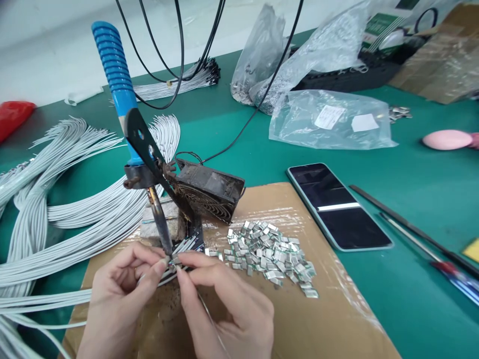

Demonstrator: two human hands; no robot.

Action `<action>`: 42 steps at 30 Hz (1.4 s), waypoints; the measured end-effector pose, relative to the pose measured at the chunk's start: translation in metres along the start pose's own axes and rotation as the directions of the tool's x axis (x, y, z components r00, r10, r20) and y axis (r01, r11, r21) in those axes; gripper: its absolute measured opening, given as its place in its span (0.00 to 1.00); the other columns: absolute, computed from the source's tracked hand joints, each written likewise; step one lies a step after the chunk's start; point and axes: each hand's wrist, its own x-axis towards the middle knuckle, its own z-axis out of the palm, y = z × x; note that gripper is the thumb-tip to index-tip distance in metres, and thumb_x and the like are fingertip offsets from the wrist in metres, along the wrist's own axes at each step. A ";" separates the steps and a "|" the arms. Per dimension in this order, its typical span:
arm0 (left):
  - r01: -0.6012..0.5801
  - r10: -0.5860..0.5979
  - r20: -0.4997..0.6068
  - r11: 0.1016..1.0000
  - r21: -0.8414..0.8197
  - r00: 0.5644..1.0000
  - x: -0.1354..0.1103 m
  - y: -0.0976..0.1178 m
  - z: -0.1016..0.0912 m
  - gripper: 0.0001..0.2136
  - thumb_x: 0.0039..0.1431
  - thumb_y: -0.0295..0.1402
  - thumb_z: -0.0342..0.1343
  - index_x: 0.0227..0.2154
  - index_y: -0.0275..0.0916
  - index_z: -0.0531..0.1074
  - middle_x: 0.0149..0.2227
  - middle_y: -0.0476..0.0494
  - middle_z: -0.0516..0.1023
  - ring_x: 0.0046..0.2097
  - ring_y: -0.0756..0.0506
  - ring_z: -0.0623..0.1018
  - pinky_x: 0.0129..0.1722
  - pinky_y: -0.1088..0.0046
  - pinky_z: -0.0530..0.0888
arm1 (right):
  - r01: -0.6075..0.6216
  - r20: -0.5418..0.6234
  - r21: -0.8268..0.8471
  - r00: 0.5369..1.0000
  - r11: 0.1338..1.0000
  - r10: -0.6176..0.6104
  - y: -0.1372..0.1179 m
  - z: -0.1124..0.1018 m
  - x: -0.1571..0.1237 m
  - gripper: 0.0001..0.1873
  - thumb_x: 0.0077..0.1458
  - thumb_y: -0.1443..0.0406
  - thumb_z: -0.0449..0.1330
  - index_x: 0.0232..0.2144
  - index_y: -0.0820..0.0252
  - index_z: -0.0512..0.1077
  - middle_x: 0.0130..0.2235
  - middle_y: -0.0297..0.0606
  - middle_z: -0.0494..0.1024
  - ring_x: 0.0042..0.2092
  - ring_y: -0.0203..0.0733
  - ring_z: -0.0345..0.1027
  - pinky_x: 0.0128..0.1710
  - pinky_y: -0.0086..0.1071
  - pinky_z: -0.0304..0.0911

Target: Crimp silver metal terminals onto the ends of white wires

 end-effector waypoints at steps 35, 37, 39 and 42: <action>-0.277 0.373 -0.267 0.901 0.334 0.889 -0.039 -0.018 0.027 0.08 0.57 0.23 0.65 0.27 0.43 0.79 0.35 0.46 0.88 0.29 0.47 0.87 0.26 0.83 0.78 | -0.185 0.078 0.018 0.980 0.983 0.183 0.002 -0.002 -0.006 0.11 0.62 0.66 0.66 0.26 0.55 0.77 0.43 0.38 0.89 0.40 0.38 0.85 0.41 0.24 0.75; -0.250 0.348 -0.272 0.908 0.336 0.897 -0.040 -0.019 0.024 0.08 0.57 0.23 0.66 0.28 0.44 0.80 0.36 0.45 0.89 0.31 0.45 0.88 0.25 0.83 0.78 | -0.182 0.074 0.023 0.981 0.983 0.180 0.003 -0.002 -0.006 0.10 0.62 0.66 0.67 0.26 0.55 0.77 0.42 0.39 0.89 0.40 0.39 0.85 0.40 0.24 0.76; -0.227 0.323 -0.260 0.913 0.339 0.910 -0.041 -0.021 0.021 0.07 0.58 0.25 0.67 0.28 0.44 0.80 0.36 0.43 0.89 0.33 0.43 0.89 0.24 0.82 0.79 | -0.174 0.072 0.027 0.982 0.984 0.172 0.003 -0.003 -0.006 0.10 0.61 0.67 0.67 0.26 0.55 0.77 0.41 0.38 0.89 0.39 0.39 0.85 0.40 0.24 0.77; -0.220 0.311 -0.239 0.914 0.341 0.920 -0.042 -0.023 0.020 0.06 0.57 0.27 0.68 0.27 0.44 0.80 0.36 0.42 0.89 0.33 0.42 0.89 0.23 0.81 0.79 | -0.178 0.077 0.039 0.982 0.983 0.174 0.002 -0.004 -0.006 0.10 0.61 0.67 0.67 0.26 0.55 0.77 0.41 0.38 0.89 0.37 0.39 0.86 0.38 0.23 0.77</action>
